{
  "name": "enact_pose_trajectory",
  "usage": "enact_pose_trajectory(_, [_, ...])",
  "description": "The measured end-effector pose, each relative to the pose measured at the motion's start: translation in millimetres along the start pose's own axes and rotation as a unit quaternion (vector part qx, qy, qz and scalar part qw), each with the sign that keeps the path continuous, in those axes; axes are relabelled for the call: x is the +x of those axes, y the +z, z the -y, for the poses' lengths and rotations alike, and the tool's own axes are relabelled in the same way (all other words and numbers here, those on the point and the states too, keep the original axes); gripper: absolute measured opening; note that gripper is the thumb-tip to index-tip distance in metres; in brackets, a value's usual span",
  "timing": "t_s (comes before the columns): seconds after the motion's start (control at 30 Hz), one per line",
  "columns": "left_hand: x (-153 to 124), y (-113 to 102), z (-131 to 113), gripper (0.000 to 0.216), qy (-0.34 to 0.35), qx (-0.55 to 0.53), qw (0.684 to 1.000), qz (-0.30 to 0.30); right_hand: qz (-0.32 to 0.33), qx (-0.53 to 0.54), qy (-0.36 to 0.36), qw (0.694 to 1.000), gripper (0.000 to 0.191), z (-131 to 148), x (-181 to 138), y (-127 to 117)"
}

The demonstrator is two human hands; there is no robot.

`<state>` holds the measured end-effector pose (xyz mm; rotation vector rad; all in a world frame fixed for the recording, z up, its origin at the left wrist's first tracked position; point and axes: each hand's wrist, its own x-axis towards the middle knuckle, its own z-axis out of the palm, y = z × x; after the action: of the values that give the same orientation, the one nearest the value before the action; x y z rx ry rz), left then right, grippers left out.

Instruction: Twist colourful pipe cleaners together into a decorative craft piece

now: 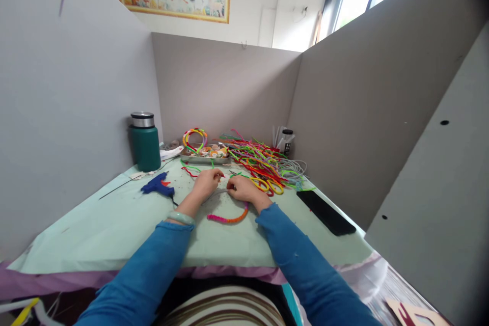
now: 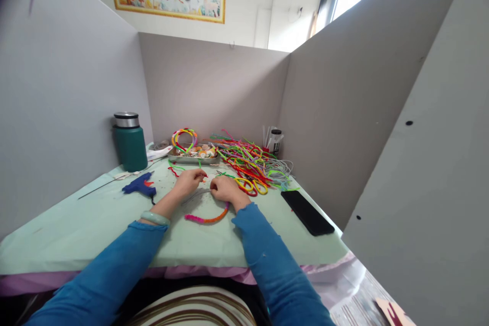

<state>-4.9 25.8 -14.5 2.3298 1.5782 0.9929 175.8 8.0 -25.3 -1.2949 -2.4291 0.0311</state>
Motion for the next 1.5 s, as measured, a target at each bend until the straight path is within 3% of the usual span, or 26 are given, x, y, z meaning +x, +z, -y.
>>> enact_pose_trajectory(0.17, [3.0, -1.0, 1.3, 0.024, -0.006, -0.051, 0.999, -0.008, -0.034, 0.024, 0.006, 0.999, 0.015, -4.3, 2.7, 3.9])
enact_pose_trajectory(0.4, [7.8, 0.0, 5.3, 0.015, -0.079, -0.270, 0.959, 0.019, -0.152, 0.213, 0.002, 0.965, 0.009, -7.9, 7.8, 9.9])
enact_pose_trajectory(0.7, [0.4, -7.3, -9.5, 0.023, -0.123, -0.411, 0.901, 0.061, -0.150, 0.382, 0.069, 0.909, 0.014, 6.4, 5.8, 5.0])
enact_pose_trajectory(0.93, [-3.1, -9.2, -10.1, 0.030, -0.104, -0.423, 0.897, 0.077, -0.161, 0.445, 0.069, 0.878, 0.013, 8.7, 7.8, 4.8])
enact_pose_trajectory(1.5, [-5.1, -7.0, -10.7, 0.029, -0.046, -0.390, 0.916, 0.081, -0.179, 0.506, 0.034, 0.843, 0.017, 8.9, 10.7, 10.2])
